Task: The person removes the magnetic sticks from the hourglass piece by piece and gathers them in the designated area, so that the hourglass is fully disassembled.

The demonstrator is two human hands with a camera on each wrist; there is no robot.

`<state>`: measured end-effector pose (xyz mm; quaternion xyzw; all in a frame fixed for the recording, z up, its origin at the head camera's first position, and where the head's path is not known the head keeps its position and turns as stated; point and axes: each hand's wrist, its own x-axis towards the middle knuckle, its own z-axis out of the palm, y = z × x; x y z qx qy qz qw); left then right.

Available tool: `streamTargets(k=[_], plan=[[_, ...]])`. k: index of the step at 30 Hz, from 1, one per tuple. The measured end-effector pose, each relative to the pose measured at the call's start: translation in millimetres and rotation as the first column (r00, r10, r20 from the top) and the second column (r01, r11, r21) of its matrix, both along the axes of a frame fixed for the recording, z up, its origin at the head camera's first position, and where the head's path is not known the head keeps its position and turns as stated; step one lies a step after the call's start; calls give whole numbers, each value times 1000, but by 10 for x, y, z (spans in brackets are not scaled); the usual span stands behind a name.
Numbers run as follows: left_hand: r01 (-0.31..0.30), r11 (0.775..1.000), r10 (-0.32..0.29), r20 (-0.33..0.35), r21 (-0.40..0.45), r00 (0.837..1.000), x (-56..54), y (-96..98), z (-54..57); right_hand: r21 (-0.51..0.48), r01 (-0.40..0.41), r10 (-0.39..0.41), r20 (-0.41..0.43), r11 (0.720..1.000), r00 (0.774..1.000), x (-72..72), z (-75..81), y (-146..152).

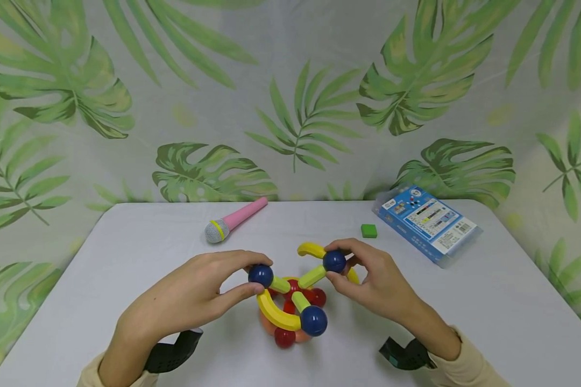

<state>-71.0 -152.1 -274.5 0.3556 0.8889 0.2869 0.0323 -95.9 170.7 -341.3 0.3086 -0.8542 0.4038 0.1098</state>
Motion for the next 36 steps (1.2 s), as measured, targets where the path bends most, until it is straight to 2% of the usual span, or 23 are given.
streamTargets(k=[10, 21, 36], plan=[[2, 1000, -2, 2, 2, 1000, -2, 0, -3, 43, -20, 20, 7, 999, 1000, 0, 20, 11], [-10, 1000, 10, 19, -11, 1000, 11, -7, 9, 34, -42, 40, 43, 999, 998, -10, 12, 22], [2, 1000, -2, 2, -7, 1000, -6, -2, -9, 57, -80, 76, 71, 995, 995, -35, 21, 68]])
